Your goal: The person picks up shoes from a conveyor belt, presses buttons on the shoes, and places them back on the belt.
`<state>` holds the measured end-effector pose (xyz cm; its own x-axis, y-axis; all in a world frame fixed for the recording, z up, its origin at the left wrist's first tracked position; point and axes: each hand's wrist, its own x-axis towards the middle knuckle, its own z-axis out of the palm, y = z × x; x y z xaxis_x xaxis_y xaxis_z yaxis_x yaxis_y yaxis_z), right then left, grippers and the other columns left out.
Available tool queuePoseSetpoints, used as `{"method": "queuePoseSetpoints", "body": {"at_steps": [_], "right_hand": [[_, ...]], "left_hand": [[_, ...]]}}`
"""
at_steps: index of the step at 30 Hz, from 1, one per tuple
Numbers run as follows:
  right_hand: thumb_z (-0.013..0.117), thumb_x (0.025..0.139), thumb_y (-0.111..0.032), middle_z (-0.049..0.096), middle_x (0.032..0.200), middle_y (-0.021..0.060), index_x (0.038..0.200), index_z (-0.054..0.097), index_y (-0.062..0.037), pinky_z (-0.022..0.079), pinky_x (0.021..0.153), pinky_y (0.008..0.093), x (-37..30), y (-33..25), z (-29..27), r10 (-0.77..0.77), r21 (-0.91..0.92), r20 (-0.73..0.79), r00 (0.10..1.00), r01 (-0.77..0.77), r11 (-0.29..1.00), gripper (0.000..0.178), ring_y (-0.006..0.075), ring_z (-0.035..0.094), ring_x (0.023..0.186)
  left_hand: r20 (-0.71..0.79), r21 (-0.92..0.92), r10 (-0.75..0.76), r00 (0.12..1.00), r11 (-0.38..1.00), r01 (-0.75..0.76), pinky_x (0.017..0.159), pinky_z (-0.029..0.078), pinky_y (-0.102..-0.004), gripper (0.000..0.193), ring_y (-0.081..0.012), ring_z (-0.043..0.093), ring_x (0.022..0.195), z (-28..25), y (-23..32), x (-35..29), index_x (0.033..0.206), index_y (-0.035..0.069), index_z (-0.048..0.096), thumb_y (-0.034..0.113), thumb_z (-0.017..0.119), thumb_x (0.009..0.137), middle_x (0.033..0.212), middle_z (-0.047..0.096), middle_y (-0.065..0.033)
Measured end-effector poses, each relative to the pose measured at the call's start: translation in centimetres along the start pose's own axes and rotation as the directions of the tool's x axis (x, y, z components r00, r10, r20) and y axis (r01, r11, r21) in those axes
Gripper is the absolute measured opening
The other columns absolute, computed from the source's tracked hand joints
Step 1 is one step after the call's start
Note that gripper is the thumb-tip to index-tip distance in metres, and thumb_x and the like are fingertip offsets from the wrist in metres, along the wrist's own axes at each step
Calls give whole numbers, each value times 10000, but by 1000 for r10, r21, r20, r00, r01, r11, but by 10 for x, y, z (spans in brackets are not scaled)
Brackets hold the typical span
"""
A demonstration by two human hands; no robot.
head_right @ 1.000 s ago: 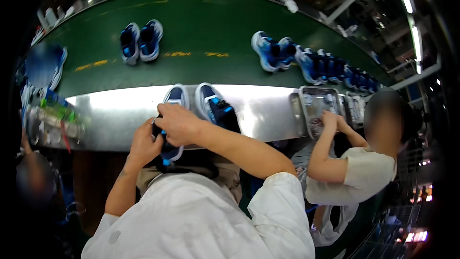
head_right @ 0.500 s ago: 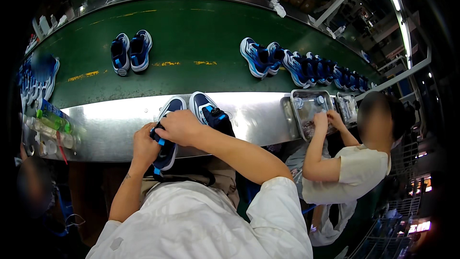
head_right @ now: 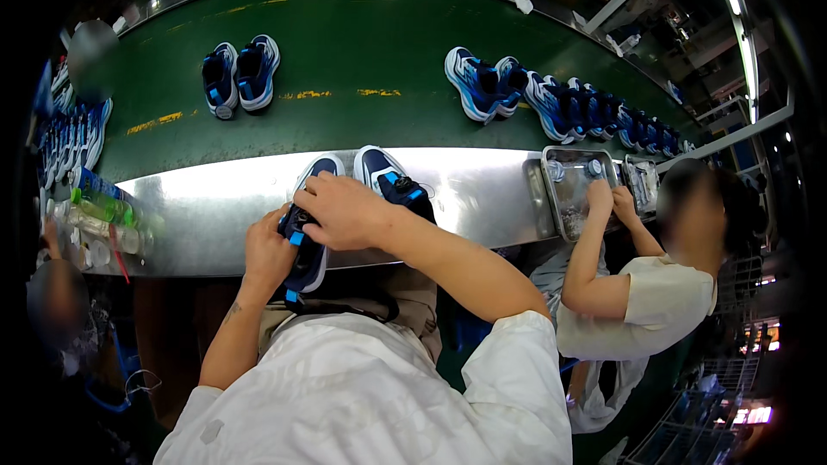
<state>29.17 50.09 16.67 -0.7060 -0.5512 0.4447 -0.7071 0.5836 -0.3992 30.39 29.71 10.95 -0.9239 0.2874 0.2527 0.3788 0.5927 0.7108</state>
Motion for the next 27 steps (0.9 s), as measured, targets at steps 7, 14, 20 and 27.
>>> {"method": "queuePoseSetpoints", "body": {"at_steps": [7,14,20,27], "right_hand": [[717,879,-318,684,1004,206,1027,684,-19,534,845,500,2,-24,0,189,-12,252,949,-192,981,335,417,644,980],[713,905,-312,681,934,160,969,652,-27,523,812,464,8,-31,1,398,-161,506,765,-370,915,299,363,620,944],[728,906,-322,662,873,147,936,645,-34,523,779,452,3,-23,9,289,-108,386,876,-268,957,302,352,612,889],[746,893,-319,670,879,174,931,642,-27,522,786,449,1,-27,10,226,-64,228,947,-217,974,312,361,623,889]], "left_hand": [[12,-77,-97,995,992,98,808,542,-516,465,-467,675,914,1,-9,-23,1224,-41,700,49,666,769,1002,703,-252],[-26,16,-92,995,996,93,798,554,-507,468,-444,683,892,-1,2,-27,1234,-26,688,43,686,771,1010,706,-218],[-28,29,-79,996,996,80,783,556,-502,463,-441,687,893,-1,2,-24,1232,-35,686,34,665,774,1024,707,-216],[3,67,-80,997,995,80,763,593,-443,481,-393,730,889,-6,1,-22,1264,-35,690,68,722,796,1098,742,-206]]}}
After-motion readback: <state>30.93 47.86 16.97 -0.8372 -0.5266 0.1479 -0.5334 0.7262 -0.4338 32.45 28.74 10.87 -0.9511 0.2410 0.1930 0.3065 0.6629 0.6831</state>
